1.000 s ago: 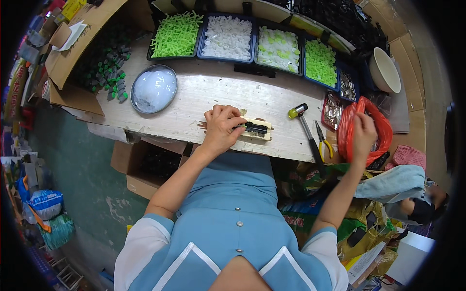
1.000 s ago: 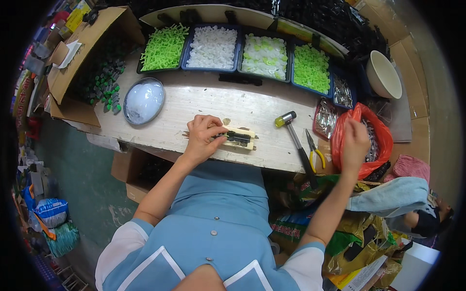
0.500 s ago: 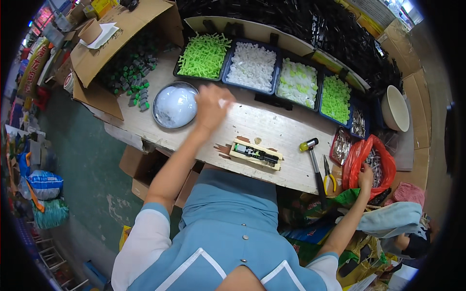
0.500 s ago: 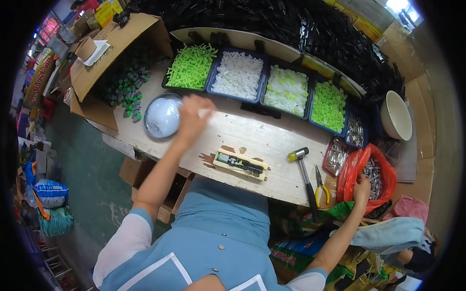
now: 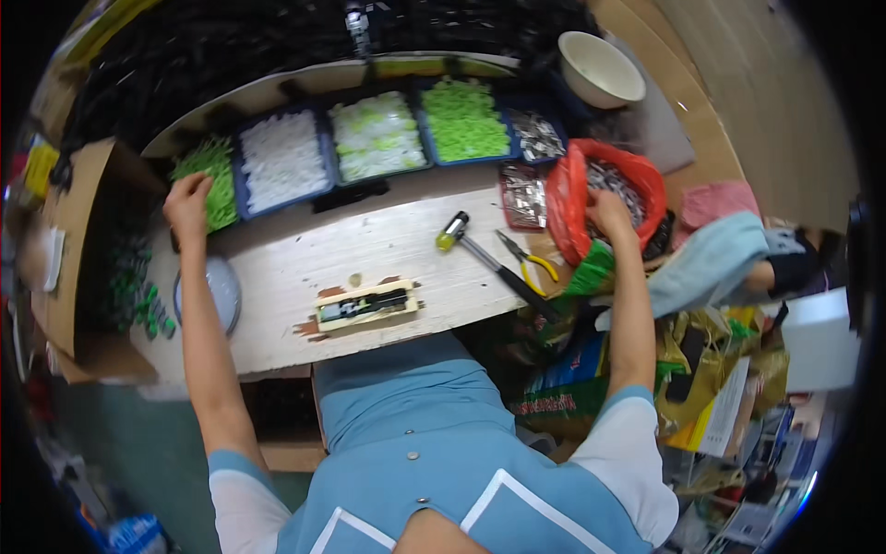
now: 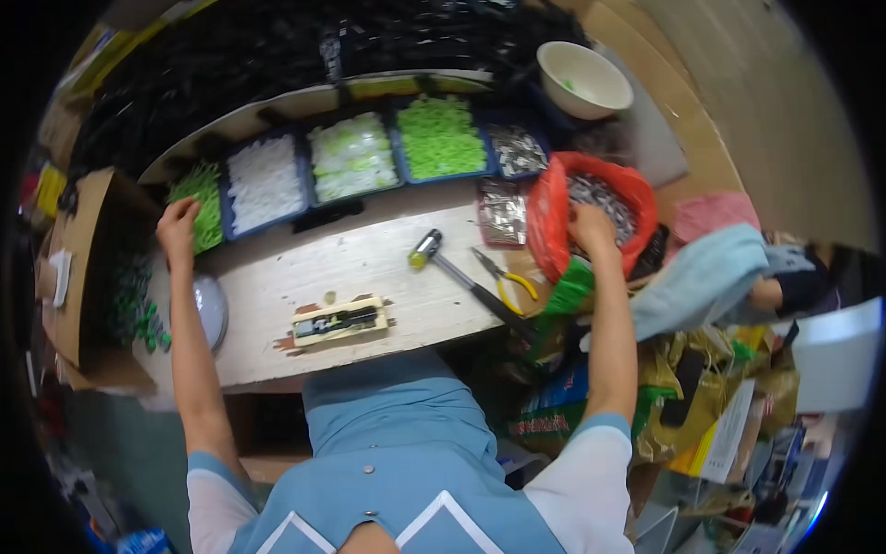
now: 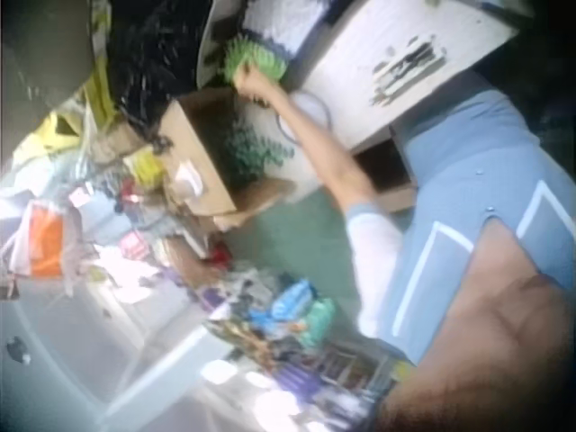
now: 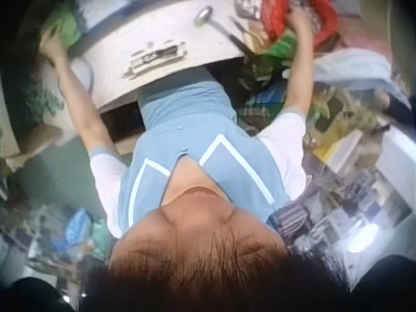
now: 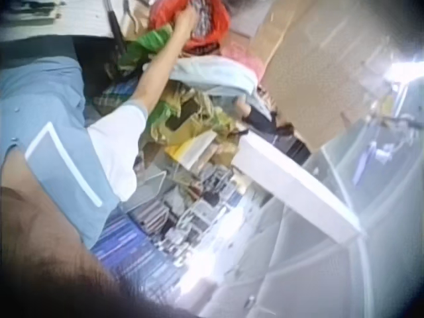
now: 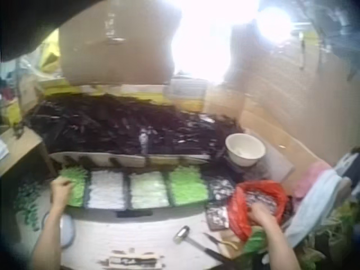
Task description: Assembling small toy components using a jig, small parts, and a mallet at a factory workstation.
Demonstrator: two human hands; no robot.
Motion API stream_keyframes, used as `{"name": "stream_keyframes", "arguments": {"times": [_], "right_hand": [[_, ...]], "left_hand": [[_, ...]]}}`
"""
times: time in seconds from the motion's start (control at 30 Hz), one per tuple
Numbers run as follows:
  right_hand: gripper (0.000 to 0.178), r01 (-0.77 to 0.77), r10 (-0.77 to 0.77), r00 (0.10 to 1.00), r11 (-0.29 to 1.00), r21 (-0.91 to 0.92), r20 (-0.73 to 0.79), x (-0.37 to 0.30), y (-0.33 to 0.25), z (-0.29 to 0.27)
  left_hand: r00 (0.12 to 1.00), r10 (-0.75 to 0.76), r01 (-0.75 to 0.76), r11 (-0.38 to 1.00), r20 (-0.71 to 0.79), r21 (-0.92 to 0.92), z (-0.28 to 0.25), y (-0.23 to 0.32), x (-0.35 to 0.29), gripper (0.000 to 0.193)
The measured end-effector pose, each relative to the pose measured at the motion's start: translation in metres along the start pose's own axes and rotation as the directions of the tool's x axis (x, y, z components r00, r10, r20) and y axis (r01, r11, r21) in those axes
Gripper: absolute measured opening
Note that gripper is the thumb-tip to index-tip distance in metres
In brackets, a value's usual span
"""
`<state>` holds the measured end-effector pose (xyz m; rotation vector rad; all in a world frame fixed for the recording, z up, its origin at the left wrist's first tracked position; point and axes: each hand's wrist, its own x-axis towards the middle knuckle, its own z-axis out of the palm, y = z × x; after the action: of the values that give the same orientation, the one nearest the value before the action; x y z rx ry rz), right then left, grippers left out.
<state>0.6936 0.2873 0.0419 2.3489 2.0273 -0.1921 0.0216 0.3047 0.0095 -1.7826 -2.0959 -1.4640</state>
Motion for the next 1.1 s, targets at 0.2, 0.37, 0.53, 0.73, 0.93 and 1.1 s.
{"name": "stream_keyframes", "arguments": {"times": [0.2,0.37,0.53,0.73,0.93,1.1], "right_hand": [[0.023,-0.025,0.033,0.932,0.999,0.027,-0.361,-0.005,-0.008,-0.005],[0.026,0.049,-0.069,0.924,0.997,-0.061,-0.377,0.007,-0.006,0.005],[0.027,0.103,-0.129,0.948,0.989,-0.103,-0.291,0.022,-0.003,0.014],[0.036,0.020,-0.036,0.989,0.993,-0.113,-0.146,0.008,0.025,0.001],[0.029,0.063,-0.091,0.988,0.975,-0.212,-0.127,0.033,0.028,0.000],[0.024,0.171,-0.096,0.928,0.968,0.183,-0.361,0.028,0.052,-0.003]], "left_hand": [[0.988,-0.137,0.155,0.901,0.073,-0.406,-0.009,0.052,0.001,0.017],[0.992,-0.057,0.107,0.864,0.116,-0.492,-0.040,0.098,-0.033,0.013],[0.993,-0.063,0.102,0.869,0.096,-0.484,-0.088,0.092,-0.078,0.016],[0.950,-0.279,0.308,0.910,0.138,-0.278,-0.111,0.063,-0.124,0.014],[0.947,-0.301,0.302,0.953,0.116,0.006,-0.132,0.034,-0.160,0.016],[0.957,-0.266,0.252,0.960,0.112,0.124,-0.135,0.030,-0.158,0.014]]}}
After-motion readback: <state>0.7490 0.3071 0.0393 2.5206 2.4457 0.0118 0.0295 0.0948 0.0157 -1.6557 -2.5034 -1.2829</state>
